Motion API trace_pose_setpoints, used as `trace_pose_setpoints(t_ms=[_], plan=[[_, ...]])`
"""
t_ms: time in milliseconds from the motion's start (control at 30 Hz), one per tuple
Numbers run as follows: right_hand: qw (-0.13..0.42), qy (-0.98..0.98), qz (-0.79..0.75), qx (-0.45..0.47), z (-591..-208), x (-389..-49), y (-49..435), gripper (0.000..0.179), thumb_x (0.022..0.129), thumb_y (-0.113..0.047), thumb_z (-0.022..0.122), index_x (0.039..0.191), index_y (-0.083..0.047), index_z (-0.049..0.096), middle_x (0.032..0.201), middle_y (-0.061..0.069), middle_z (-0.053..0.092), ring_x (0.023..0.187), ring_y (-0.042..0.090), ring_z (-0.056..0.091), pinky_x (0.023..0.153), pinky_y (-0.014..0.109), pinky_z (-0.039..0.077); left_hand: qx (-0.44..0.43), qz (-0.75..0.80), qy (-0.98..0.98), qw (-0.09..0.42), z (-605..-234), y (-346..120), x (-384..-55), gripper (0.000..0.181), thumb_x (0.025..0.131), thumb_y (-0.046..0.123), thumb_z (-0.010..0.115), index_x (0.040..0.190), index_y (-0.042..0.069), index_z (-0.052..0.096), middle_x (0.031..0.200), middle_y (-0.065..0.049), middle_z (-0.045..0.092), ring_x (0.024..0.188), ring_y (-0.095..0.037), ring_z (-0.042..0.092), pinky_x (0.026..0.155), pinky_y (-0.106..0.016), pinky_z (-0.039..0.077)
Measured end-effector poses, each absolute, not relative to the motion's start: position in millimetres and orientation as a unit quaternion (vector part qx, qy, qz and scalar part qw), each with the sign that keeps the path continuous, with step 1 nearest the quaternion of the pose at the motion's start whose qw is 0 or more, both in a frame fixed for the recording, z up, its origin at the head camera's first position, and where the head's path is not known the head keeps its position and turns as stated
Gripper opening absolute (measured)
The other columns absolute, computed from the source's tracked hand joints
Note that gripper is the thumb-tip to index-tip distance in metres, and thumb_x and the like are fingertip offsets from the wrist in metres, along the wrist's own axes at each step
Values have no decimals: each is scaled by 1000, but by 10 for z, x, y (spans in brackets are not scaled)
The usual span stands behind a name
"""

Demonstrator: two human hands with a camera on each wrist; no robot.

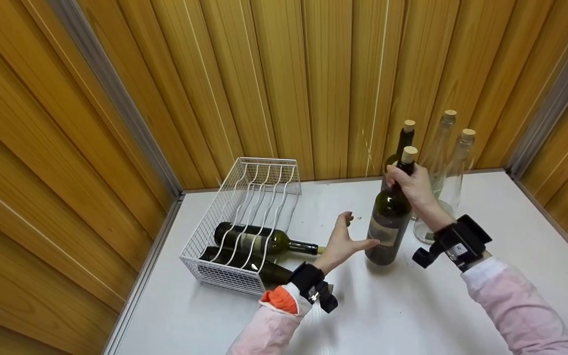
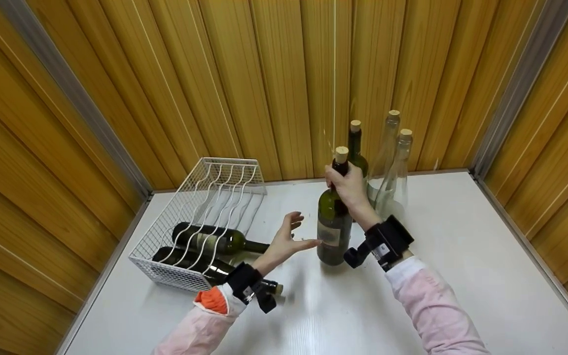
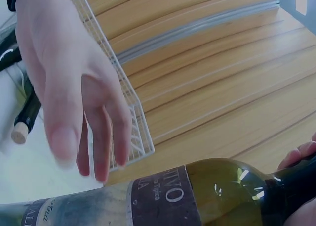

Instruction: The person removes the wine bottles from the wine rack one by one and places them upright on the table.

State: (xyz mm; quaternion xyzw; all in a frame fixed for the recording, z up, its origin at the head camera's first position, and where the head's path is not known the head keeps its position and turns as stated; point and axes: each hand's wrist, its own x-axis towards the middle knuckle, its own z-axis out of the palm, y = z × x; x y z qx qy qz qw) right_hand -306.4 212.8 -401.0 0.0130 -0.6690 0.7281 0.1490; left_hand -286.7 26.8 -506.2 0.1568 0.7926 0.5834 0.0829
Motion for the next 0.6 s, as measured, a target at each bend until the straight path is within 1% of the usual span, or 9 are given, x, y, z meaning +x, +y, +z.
trace_pose_setpoints(t_ms=[167, 267, 433, 500, 600], plan=[[158, -679, 717, -13, -4077, -3116, 2264, 37, 104, -2, 61, 70, -18, 62, 60, -12, 59, 62, 3, 56, 66, 17, 46, 160, 579, 796, 72, -5102, 238, -2886, 83, 89, 13, 87, 154, -11, 40, 155, -30, 53, 150, -43, 50, 128, -52, 43], [159, -692, 704, -23, -4109, -3146, 2345, 35, 103, -3, 62, 72, -19, 62, 61, -13, 59, 64, 3, 56, 68, 18, 46, 161, 582, 794, 68, -5116, 227, -2886, 79, 89, 11, 86, 151, -11, 43, 151, -29, 55, 146, -42, 53, 124, -50, 46], [166, -715, 679, -33, -4146, -3200, 2467, 36, 106, -7, 61, 73, -22, 62, 63, -15, 59, 67, 2, 56, 72, 19, 45, 158, 586, 791, 76, -5118, 208, -2879, 74, 90, 12, 85, 149, -10, 45, 150, -27, 55, 144, -42, 53, 123, -53, 47], [170, -713, 680, -38, -4171, -3225, 2506, 36, 106, -8, 61, 73, -22, 62, 63, -15, 60, 67, 2, 56, 72, 20, 45, 159, 585, 791, 81, -5124, 197, -2877, 70, 91, 13, 84, 146, -9, 46, 149, -28, 54, 144, -45, 52, 122, -53, 48], [178, -707, 683, -49, -4219, -3269, 2553, 36, 106, -9, 60, 72, -22, 63, 62, -15, 60, 67, 3, 56, 72, 20, 44, 160, 583, 792, 83, -5146, 181, -2872, 62, 92, 13, 83, 140, -7, 49, 146, -28, 54, 143, -46, 52, 120, -49, 48]])
